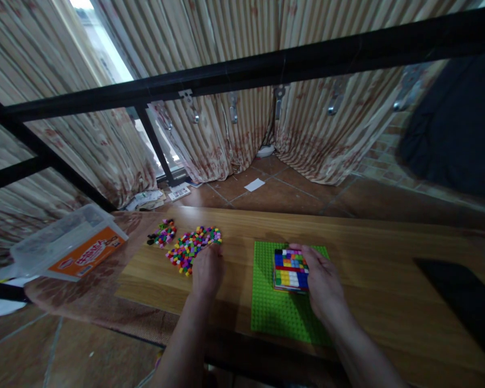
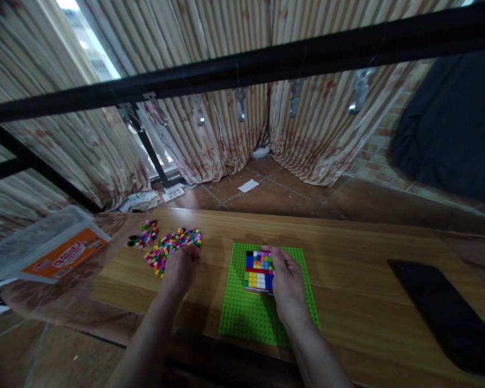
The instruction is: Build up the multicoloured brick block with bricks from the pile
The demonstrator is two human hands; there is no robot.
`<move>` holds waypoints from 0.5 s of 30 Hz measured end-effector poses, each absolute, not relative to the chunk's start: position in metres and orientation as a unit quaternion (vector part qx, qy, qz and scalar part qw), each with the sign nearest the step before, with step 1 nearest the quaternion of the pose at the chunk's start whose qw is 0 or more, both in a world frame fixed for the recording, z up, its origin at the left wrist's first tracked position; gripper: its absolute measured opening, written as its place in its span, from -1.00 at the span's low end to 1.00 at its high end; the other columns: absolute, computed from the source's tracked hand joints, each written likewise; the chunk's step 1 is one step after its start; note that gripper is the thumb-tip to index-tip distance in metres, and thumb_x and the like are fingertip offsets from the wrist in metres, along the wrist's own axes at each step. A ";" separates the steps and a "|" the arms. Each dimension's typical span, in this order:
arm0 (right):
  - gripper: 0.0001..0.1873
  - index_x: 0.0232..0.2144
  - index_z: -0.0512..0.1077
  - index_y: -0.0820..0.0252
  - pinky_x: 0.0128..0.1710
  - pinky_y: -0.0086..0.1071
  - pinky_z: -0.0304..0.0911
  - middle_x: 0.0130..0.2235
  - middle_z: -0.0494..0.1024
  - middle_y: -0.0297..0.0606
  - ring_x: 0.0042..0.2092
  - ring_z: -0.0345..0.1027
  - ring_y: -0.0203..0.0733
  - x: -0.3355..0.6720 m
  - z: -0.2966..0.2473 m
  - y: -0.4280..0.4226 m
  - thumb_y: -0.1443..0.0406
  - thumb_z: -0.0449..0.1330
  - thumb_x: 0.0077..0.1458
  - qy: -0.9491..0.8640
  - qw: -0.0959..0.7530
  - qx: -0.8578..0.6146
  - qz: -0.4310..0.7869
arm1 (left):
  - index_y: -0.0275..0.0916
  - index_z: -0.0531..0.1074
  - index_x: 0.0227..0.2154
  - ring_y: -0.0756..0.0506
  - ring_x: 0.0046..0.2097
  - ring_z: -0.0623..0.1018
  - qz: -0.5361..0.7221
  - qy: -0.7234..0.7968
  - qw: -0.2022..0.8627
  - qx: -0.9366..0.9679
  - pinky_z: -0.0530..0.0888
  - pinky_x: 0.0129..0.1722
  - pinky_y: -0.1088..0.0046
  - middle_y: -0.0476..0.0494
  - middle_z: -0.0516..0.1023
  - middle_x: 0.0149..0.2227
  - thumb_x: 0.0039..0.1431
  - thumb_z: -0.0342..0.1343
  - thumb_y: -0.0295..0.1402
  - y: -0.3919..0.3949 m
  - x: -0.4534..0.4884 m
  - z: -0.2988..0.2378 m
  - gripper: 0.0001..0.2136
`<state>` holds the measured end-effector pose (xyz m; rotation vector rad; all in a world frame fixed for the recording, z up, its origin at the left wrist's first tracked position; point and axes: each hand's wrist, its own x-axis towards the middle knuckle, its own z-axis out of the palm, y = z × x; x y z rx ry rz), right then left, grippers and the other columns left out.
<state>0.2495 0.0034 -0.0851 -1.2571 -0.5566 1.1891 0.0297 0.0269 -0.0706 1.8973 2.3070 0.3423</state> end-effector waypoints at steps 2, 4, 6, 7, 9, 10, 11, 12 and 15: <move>-0.58 -0.29 0.60 0.15 -0.53 -0.40 0.39 -0.35 0.65 -0.27 -0.47 0.48 -0.23 0.249 -0.084 0.003 -0.02 0.32 -0.10 -0.241 0.613 -0.548 0.516 | -0.24 0.54 -0.34 -0.15 -0.20 0.59 0.123 0.766 0.068 0.627 0.37 -0.24 0.44 -0.20 0.64 -0.30 0.12 0.01 -0.52 0.028 0.026 -0.070 -0.80; -0.58 -0.29 0.60 0.15 -0.52 -0.40 0.40 -0.35 0.65 -0.27 -0.47 0.48 -0.23 0.249 -0.083 0.003 -0.02 0.32 -0.10 -0.241 0.612 -0.551 0.514 | -0.23 0.55 -0.31 -0.16 -0.19 0.59 0.131 0.774 0.062 0.617 0.37 -0.24 0.42 -0.20 0.64 -0.29 0.12 0.03 -0.50 0.028 0.022 -0.068 -0.80; -0.58 -0.30 0.60 0.15 -0.49 -0.40 0.41 -0.34 0.65 -0.27 -0.46 0.49 -0.24 0.249 -0.082 0.003 -0.02 0.32 -0.11 -0.240 0.615 -0.552 0.510 | -0.22 0.56 -0.26 -0.18 -0.16 0.59 0.131 0.787 0.055 0.601 0.37 -0.23 0.41 -0.20 0.64 -0.27 0.12 0.04 -0.48 0.027 0.018 -0.065 -0.79; -0.59 -0.31 0.60 0.14 -0.48 -0.41 0.42 -0.33 0.66 -0.28 -0.45 0.49 -0.24 0.249 -0.082 0.003 -0.02 0.32 -0.11 -0.241 0.616 -0.551 0.509 | -0.22 0.56 -0.25 -0.18 -0.14 0.59 0.128 0.791 0.055 0.595 0.38 -0.22 0.41 -0.20 0.64 -0.27 0.11 0.05 -0.49 0.027 0.017 -0.064 -0.78; -0.59 -0.32 0.60 0.14 -0.49 -0.41 0.41 -0.33 0.66 -0.27 -0.45 0.49 -0.24 0.249 -0.083 0.004 -0.02 0.33 -0.12 -0.243 0.617 -0.548 0.510 | -0.20 0.55 -0.23 -0.19 -0.13 0.59 0.115 0.795 0.058 0.592 0.38 -0.22 0.41 -0.19 0.64 -0.26 0.10 0.05 -0.49 0.026 0.016 -0.064 -0.77; -0.58 -0.32 0.60 0.15 -0.50 -0.41 0.40 -0.34 0.66 -0.27 -0.46 0.49 -0.23 0.250 -0.084 0.004 -0.03 0.32 -0.12 -0.244 0.616 -0.548 0.511 | -0.19 0.55 -0.23 -0.19 -0.13 0.59 0.109 0.795 0.057 0.594 0.38 -0.23 0.41 -0.19 0.64 -0.26 0.10 0.05 -0.48 0.026 0.017 -0.064 -0.77; -0.57 -0.31 0.60 0.15 -0.51 -0.40 0.40 -0.35 0.66 -0.26 -0.46 0.49 -0.23 0.250 -0.084 0.004 -0.03 0.32 -0.12 -0.244 0.615 -0.549 0.511 | -0.18 0.55 -0.23 -0.19 -0.13 0.59 0.104 0.793 0.055 0.598 0.38 -0.24 0.41 -0.19 0.63 -0.25 0.11 0.05 -0.47 0.026 0.018 -0.064 -0.78; -0.56 -0.30 0.60 0.15 -0.52 -0.40 0.39 -0.35 0.66 -0.26 -0.47 0.48 -0.22 0.250 -0.085 0.004 -0.04 0.32 -0.11 -0.245 0.614 -0.550 0.510 | -0.18 0.55 -0.24 -0.19 -0.13 0.59 0.100 0.792 0.051 0.600 0.38 -0.25 0.40 -0.19 0.63 -0.24 0.12 0.05 -0.45 0.026 0.020 -0.064 -0.79; -0.55 -0.28 0.60 0.15 -0.52 -0.40 0.39 -0.36 0.65 -0.27 -0.47 0.48 -0.22 0.251 -0.087 0.004 -0.04 0.32 -0.11 -0.248 0.612 -0.550 0.511 | -0.17 0.56 -0.26 -0.20 -0.15 0.59 0.090 0.791 0.046 0.603 0.38 -0.27 0.40 -0.20 0.62 -0.21 0.16 0.03 -0.41 0.026 0.025 -0.065 -0.80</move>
